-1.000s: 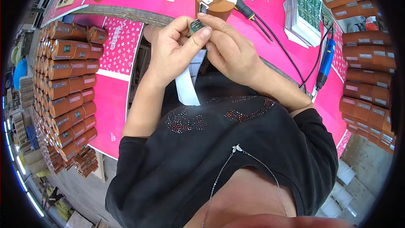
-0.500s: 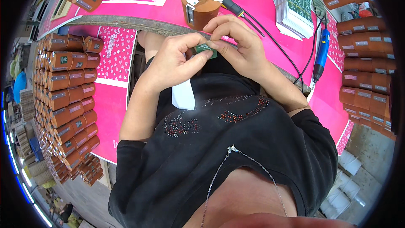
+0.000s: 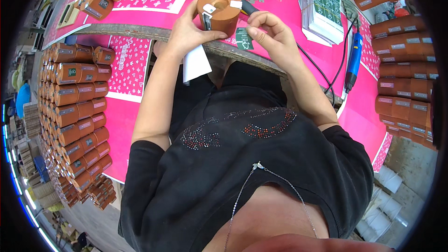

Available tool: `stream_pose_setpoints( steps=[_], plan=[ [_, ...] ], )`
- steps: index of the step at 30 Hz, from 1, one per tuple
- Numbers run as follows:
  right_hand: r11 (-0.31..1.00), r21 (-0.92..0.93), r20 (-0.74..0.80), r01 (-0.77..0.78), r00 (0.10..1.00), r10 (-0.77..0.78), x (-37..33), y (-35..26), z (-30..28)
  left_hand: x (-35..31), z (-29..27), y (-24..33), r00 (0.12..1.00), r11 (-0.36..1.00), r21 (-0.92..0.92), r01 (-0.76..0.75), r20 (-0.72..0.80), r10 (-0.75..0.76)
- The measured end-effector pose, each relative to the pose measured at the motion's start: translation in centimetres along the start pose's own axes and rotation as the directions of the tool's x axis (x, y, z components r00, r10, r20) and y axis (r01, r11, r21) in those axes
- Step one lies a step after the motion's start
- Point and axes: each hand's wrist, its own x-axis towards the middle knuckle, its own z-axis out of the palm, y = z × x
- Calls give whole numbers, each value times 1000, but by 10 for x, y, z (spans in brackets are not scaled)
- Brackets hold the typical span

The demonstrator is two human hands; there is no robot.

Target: The recorder peels labels from a sheet and carefully applies them to the surface of brown cylindrical components.

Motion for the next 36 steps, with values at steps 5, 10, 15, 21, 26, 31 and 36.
stream_pose_setpoints(
  steps=[5, 10, 15, 21, 26, 31, 36],
  plan=[
    [997, 63, 56, -35, 998, 32, 5, -6, -1, 14, 0, -3, 995, 999, -40, 35, 98, -31],
    [986, 165, 128, 11, 991, -33, 12, -31, 5, -13, -6, 34, 924, 666, -646, 373, 194, -330],
    [984, 149, 109, -96, 991, 80, 13, -49, 21, -41, -7, 43, 943, 688, -644, 333, 243, -228],
    [989, -58, 87, -136, 986, 141, 11, -51, 33, -61, -2, 54, 950, 697, -647, 311, 227, -213],
    [985, -119, 62, -127, 989, 135, 6, -49, 33, -66, 1, 45, 976, 791, -572, 217, 156, -155],
    [981, -160, 75, -112, 989, 125, 5, -55, 33, -68, 1, 47, 983, 780, -600, 178, 146, -112],
    [960, -249, 58, -128, 987, 147, 2, -59, 35, -69, -1, 55, 987, 777, -610, 153, 136, -87]
  ],
)
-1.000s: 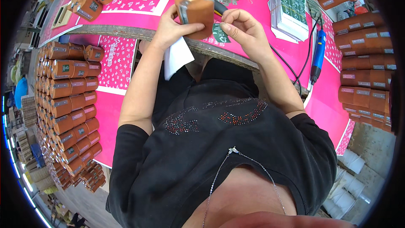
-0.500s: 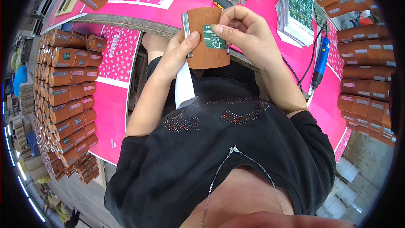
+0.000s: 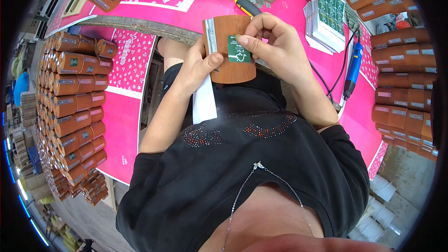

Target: The recorder peels labels from a sheet and carefully applies them to the surface of brown cylindrical components.

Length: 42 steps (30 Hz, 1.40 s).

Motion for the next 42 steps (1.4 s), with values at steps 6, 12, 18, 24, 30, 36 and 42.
stream_pose_setpoints(
  steps=[6, 12, 18, 24, 30, 36, 42],
  plan=[
    [998, -17, -23, 66, 997, -67, 1, 2, 0, -2, 3, 4, 999, 999, 0, 37, 2, -37],
    [995, 39, -30, -96, 995, 98, -2, -9, -1, -1, 7, 16, 999, 999, -10, 45, 21, -44],
    [999, -32, -66, 42, 997, -44, -2, -8, -1, -2, 8, 20, 999, 999, -10, 44, 22, -44],
    [999, -18, -55, 31, 998, -32, -4, -10, 1, -5, 9, 21, 998, 998, -40, 54, 30, -53],
    [997, -63, -60, 49, 997, -53, -4, -10, 1, -6, 11, 25, 996, 997, -6, 83, 37, -83],
    [998, -55, -54, 17, 998, -20, -5, -11, 1, -6, 12, 27, 994, 995, 17, 102, 37, -103],
    [999, 25, -38, -31, 999, 32, -6, -13, -1, -5, 14, 26, 994, 994, 34, 104, 28, -105]
  ],
)
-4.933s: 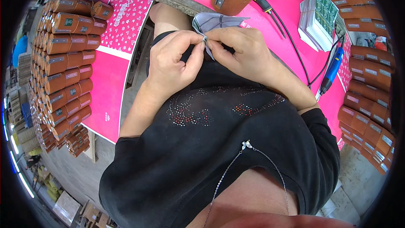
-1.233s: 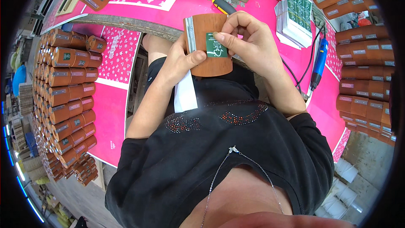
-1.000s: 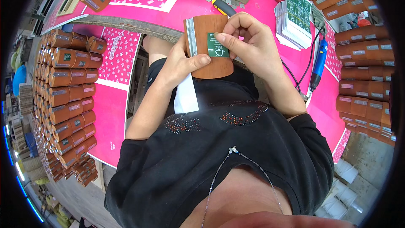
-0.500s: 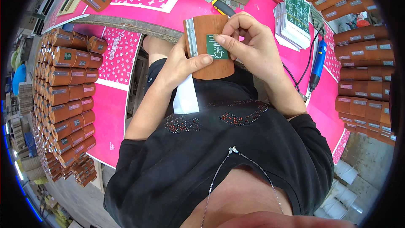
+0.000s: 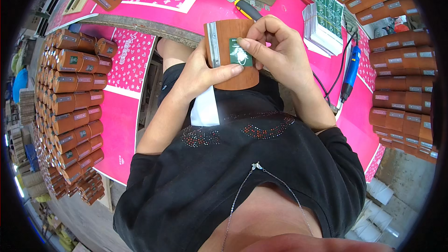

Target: The recorder peels labels from a sheet and carefully applies them to the surface of brown cylindrical components.

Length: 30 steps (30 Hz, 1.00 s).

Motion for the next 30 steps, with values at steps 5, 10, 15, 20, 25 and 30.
stream_pose_setpoints(
  steps=[5, 10, 15, 20, 25, 30],
  plan=[
    [1000, -5, 22, 15, 1000, -15, 1, 0, -1, 0, 0, -3, 1000, 1000, 3, 1, -18, -1],
    [999, -20, 5, 31, 1000, -31, 1, -1, 0, 0, 0, -4, 1000, 1000, 28, -5, -29, 6],
    [999, -34, -4, 16, 1000, -16, 0, -3, 2, -1, 0, -2, 999, 1000, 20, -15, -29, 15],
    [995, -69, -44, 70, 996, -73, 1, 0, 6, -3, 1, -1, 999, 1000, -12, -22, -34, 21],
    [957, -213, -49, 198, 976, -213, 2, 9, 7, -3, 0, -2, 999, 998, -34, -45, -18, 44],
    [895, -222, -237, 386, 869, -434, 22, 34, 10, 0, 1, 0, 1000, 992, -123, -9, 0, 10]
  ],
)
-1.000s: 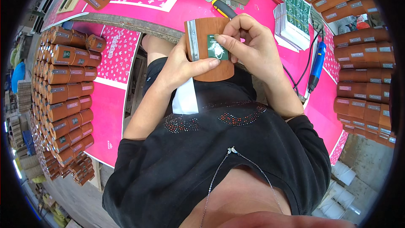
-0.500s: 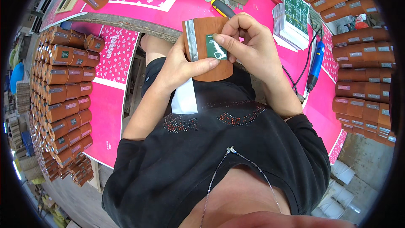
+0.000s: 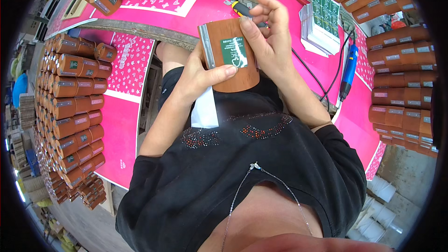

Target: The recorder peels labels from a sheet and carefully applies them to the surface of brown cylindrical components.

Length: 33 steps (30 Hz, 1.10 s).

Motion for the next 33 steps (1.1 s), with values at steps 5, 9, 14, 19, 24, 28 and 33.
stream_pose_setpoints(
  steps=[5, 9, 14, 19, 24, 28, 33],
  plan=[
    [922, 258, 389, -287, 905, 173, -11, -4, -1, -3, -5, 6, 1000, 989, -147, 4, -13, -6],
    [959, 109, 400, -262, 895, 199, -15, -5, -1, 2, -9, -6, 995, 998, -56, -22, -95, 17],
    [927, 128, 441, -353, 857, 266, 0, -18, 8, -2, -18, 6, 982, 992, 78, -103, -150, 114],
    [869, 122, 694, -480, 667, 271, 35, -24, 28, -4, -43, 8, 922, 934, 245, -260, -224, 315],
    [923, 131, 721, -362, 674, 162, 86, -5, 90, -9, -106, 7, 748, 870, 484, -100, -539, 386],
    [993, 37, 588, -114, 806, 71, 127, 20, 183, -30, -146, 24, 491, 919, 76, -387, -826, 276],
    [993, -93, 392, 72, 920, -29, 159, 80, 270, -41, -185, 29, 381, 648, -7, -762, -814, 439]
  ],
)
